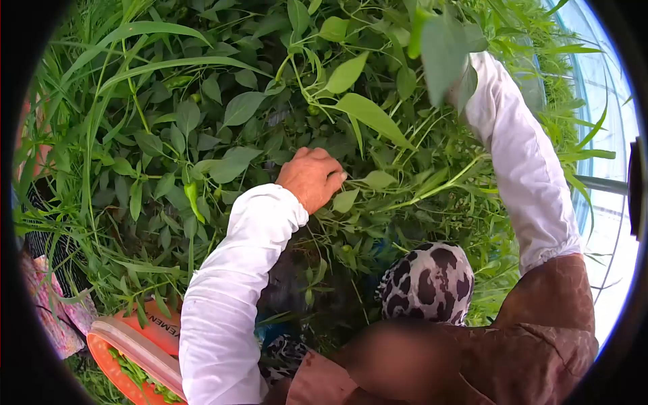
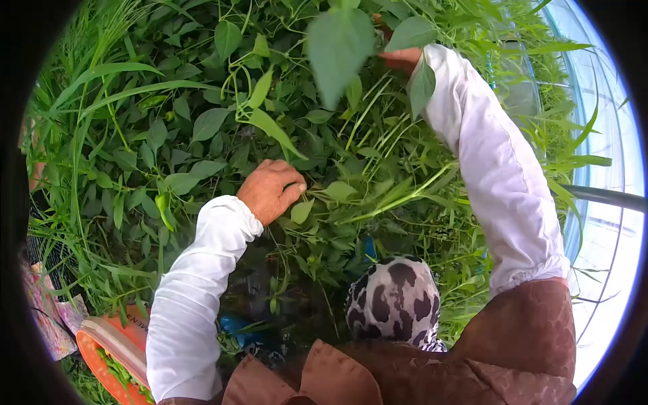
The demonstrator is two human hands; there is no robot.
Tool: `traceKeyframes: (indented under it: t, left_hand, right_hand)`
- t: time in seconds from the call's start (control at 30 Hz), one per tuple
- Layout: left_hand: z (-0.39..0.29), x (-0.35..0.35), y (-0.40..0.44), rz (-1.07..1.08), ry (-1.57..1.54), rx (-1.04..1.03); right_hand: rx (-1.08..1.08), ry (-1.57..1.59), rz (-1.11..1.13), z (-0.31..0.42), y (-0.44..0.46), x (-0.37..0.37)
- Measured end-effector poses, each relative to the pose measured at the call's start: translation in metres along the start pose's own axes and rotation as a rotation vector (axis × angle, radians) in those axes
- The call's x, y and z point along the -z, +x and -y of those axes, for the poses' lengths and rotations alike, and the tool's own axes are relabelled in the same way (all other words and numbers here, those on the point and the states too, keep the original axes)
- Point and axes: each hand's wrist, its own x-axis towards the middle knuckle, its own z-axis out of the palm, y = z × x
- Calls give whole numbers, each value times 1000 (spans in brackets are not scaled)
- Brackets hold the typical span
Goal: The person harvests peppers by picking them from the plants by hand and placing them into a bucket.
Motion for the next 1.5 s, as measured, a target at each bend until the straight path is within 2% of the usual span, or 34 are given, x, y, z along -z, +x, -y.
traceKeyframes:
  t: [0.03,0.13,0.17,0.27,0.37,0.4,0.5,0.57,0.63,0.67,0.73,0.77,0.8,0.87,0.9,0.97,1.0,1.07,1.1,1.13,1.2,1.27,1.33,1.37,1.4,1.43,1.47,1.5]
  left_hand:
    - [8,-3,-10,-2,6,-48]
    - [4,3,-42,224,271,86]
    - [5,3,-49,223,282,81]
    - [7,2,-59,137,286,135]
    - [-15,8,-41,31,274,52]
    - [-29,9,-27,-99,298,-17]
    - [-69,33,25,-165,598,-231]
    - [-61,46,59,-219,890,-200]
    - [-27,70,89,-255,1021,-129]
    - [36,78,117,-304,722,-154]
    - [0,97,110,-220,1172,116]
    - [-11,103,112,-85,976,232]
    - [18,99,114,-135,1104,134]
    - [43,102,124,-246,831,67]
    - [42,104,126,-275,738,42]
    - [12,105,114,-132,1180,136]
    - [33,106,117,-110,1173,126]
    - [87,119,122,-283,745,-316]
    - [63,120,122,-272,745,-277]
    - [72,128,126,-263,741,-286]
    - [123,158,145,-102,651,-426]
    - [161,153,152,-265,287,-419]
    - [124,163,139,-127,-174,-524]
    - [94,166,129,-111,-534,-189]
    - [64,169,120,-214,-943,133]
    - [37,174,113,-177,-952,250]
    - [22,178,106,-137,-960,375]
    - [19,184,99,-134,-959,387]
  right_hand:
    - [-7,43,-50,15,10,4]
    - [-8,141,-111,48,31,6]
    - [-12,171,-115,54,36,4]
    - [-11,231,-92,64,50,-5]
    - [-9,266,-73,69,59,-13]
    - [-10,285,-74,67,61,-16]
    - [7,309,-74,65,66,-20]
    - [30,310,-80,62,67,-26]
    - [74,299,-76,62,54,-35]
    - [131,258,-62,65,34,-41]
    - [205,43,3,84,-32,-50]
    - [197,-177,-3,73,-64,-69]
    - [344,-522,-23,49,-92,-89]
    - [360,-669,201,13,-143,-95]
    - [261,-672,217,-3,-167,-95]
    - [106,-658,223,-32,-201,-87]
    - [36,-646,217,-43,-220,-81]
    - [-151,-620,197,-69,-258,-72]
    - [-234,-619,233,-85,-279,-75]
    - [-293,-508,308,-111,-303,-84]
    - [-497,-462,513,-144,-341,-121]
    - [-491,-532,493,-153,-346,-139]
    - [-486,-593,470,-142,-343,-144]
    - [-543,-544,598,-122,-320,-123]
    - [-600,-495,723,-99,-296,-101]
    - [-612,-470,717,-70,-273,-81]
    - [-531,-388,665,-66,-264,-68]
    - [-400,-255,561,-68,-261,-59]
